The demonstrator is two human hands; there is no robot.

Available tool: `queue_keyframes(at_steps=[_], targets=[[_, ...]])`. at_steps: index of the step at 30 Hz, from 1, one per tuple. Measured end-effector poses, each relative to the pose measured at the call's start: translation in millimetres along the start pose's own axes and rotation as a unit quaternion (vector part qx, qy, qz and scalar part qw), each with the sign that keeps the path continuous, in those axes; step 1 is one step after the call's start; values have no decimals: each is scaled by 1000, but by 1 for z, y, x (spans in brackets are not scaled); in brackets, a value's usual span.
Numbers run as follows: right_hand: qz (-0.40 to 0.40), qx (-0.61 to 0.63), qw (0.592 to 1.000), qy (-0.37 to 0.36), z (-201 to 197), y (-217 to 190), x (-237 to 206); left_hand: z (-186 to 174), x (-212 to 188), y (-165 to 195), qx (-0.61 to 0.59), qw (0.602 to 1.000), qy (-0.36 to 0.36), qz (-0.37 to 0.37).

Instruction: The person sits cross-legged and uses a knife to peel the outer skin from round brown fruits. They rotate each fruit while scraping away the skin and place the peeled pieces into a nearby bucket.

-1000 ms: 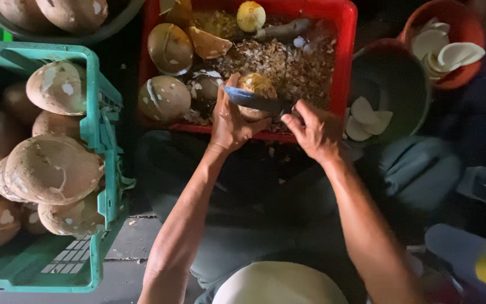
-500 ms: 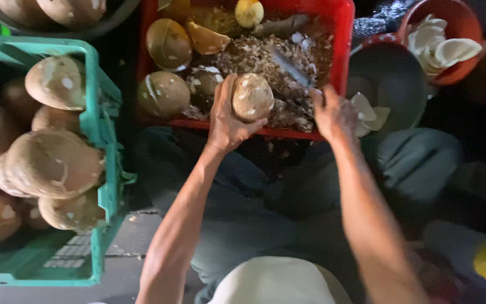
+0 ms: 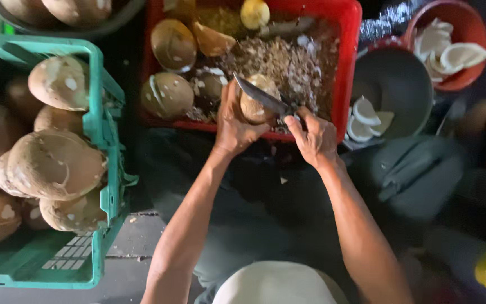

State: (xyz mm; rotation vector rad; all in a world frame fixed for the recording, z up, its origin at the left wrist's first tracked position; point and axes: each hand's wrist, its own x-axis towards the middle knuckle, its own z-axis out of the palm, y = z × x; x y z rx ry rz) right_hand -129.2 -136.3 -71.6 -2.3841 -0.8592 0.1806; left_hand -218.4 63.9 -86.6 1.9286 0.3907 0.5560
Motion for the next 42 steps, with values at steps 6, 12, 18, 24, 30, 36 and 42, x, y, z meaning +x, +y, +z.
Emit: queue_keyframes(at_steps=[6, 12, 18, 24, 30, 36, 42], targets=[[44, -1, 999, -12, 13, 19, 6, 1, 4, 1, -48, 999, -8, -9], [80, 65, 995, 5, 20, 18, 6, 5, 0, -3, -37, 999, 4, -17], [121, -137, 983, 1, -8, 20, 27, -2, -1, -7, 21, 996, -37, 77], [55, -12, 998, 13, -24, -6, 22, -6, 5, -7, -31, 998, -39, 25], [-77, -89, 993, -8, -40, -49, 13, 3, 3, -15, -61, 998, 5, 19], [-119, -154, 981, -11, -44, -62, 26, 8, 2, -23, -23, 998, 22, 58], [-171, -119, 978, -13, -48, -44, 41, 4, 5, -20, -64, 997, 2, 35]])
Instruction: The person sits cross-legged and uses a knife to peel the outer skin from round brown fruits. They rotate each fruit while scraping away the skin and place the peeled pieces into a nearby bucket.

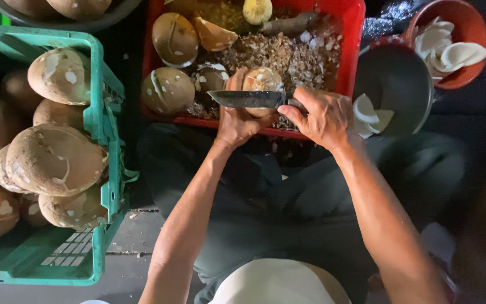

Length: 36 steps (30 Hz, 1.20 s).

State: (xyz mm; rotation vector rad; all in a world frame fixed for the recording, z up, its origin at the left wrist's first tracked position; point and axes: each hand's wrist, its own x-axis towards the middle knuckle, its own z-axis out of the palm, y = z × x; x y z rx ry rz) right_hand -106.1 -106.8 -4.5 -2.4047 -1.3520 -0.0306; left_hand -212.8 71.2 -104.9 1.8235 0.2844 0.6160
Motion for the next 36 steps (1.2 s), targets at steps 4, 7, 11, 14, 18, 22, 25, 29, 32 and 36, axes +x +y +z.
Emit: queue_keyframes(at_steps=[4, 7, 11, 14, 18, 22, 25, 29, 32, 36], targets=[[5, 2, 1000, -10, 8, 19, 1, 0, 4, 4, -17, 1000, -12, -23], [0, 4, 1000, -2, 16, 33, -2, 0, 5, 7, -14, 999, -29, -31], [52, 18, 998, 24, 9, 54, -8, -7, 3, 9, -54, 996, -42, -66], [160, 50, 985, 33, -7, 68, -6, -18, 1, 7, -21, 997, -62, -47], [206, -7, 977, -45, -9, 57, -2, -22, 2, 6, 18, 996, -64, -55], [139, 52, 986, -69, 6, 17, -5, -15, 4, 12, 49, 995, -71, -42], [105, 45, 991, -69, 13, -3, -2, -11, 5, 17, -161, 976, -55, -135], [135, 13, 986, -92, 8, 12, 8, -15, 4, 14, -104, 988, -63, -100], [245, -92, 956, -133, -3, 54, 7, -21, 0, 8, 18, 997, -69, -34], [251, -54, 965, -58, 3, 91, -10, -21, -2, 6, 12, 997, -53, -56]])
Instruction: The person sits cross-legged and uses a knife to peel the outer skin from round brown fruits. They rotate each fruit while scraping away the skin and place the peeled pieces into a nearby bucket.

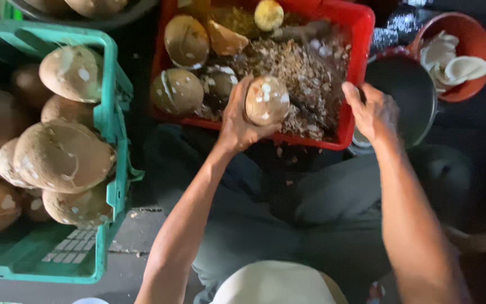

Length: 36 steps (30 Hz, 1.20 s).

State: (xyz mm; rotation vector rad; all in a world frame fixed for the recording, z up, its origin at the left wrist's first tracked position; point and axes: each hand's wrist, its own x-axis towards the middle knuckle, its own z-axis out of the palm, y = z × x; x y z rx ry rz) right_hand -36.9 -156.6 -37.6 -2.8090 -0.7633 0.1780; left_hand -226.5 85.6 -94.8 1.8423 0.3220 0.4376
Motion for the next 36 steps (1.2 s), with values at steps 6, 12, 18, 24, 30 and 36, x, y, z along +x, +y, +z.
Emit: queue_keyframes(at_steps=[6, 12, 18, 24, 30, 36], targets=[[119, 193, 974, -24, 29, -11, -13, -4, 6, 9, 146, 983, 47, 98], [2, 249, 967, 53, 24, -19, -4, -11, 12, 15, 164, 981, -38, 102], [23, 223, 974, 44, 31, -25, -2, -2, 10, 16, -291, 948, 43, -121], [-79, 244, 965, -56, 28, -40, -1, -5, 3, 13, -439, 888, 54, -124], [-59, 325, 938, -107, 20, -50, -5, -9, 2, 26, -407, 909, -2, -94], [-21, 303, 944, -130, 12, -58, -3, -10, 4, 36, -361, 927, 6, -95]])
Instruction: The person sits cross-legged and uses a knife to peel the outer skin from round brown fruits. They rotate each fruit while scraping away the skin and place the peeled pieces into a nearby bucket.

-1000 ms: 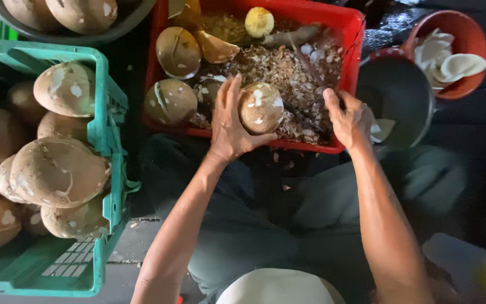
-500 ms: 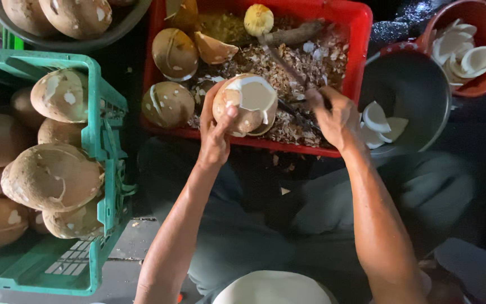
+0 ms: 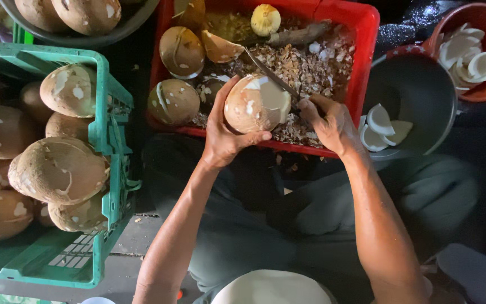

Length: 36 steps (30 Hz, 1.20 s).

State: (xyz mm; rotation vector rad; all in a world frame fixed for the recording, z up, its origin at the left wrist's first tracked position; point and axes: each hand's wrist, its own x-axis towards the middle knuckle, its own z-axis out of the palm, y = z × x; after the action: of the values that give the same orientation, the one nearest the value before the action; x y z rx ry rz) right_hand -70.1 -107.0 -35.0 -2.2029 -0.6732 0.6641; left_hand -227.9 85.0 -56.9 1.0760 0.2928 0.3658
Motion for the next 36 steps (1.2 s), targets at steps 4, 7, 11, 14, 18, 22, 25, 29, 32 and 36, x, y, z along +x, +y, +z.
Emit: queue_keyframes(at_steps=[4, 7, 11, 14, 18, 22, 25, 29, 32, 36], targets=[[33, -70, 997, 1, 3, -4, -2, -1, -3, -4, 252, 962, 48, 95], [-9, -111, 993, 29, 3, -3, -2, -3, -6, -8, 443, 886, 81, 112], [-14, -138, 990, 40, 2, 1, -2, 0, -8, -13, 532, 834, 67, 127], [-4, -126, 992, 21, 2, 2, -5, 7, -5, -16, 531, 838, 68, 105], [-122, -59, 990, 31, 5, 1, -13, 13, -1, -13, 530, 842, 75, 63], [-112, -114, 986, 42, 5, -1, -16, 11, 3, -9, 615, 783, 53, 69], [-119, -117, 985, 45, 4, -5, -18, 10, 5, -13, 519, 852, 50, 39], [-164, -160, 971, 65, 1, -13, -22, 11, 4, -28, 273, 959, 51, 54], [-36, -228, 970, 77, -6, -10, -16, 4, 2, -31, 480, 871, 41, 97], [7, -210, 963, 172, -19, 21, 2, 1, 2, -23, 486, 869, 24, 93]])
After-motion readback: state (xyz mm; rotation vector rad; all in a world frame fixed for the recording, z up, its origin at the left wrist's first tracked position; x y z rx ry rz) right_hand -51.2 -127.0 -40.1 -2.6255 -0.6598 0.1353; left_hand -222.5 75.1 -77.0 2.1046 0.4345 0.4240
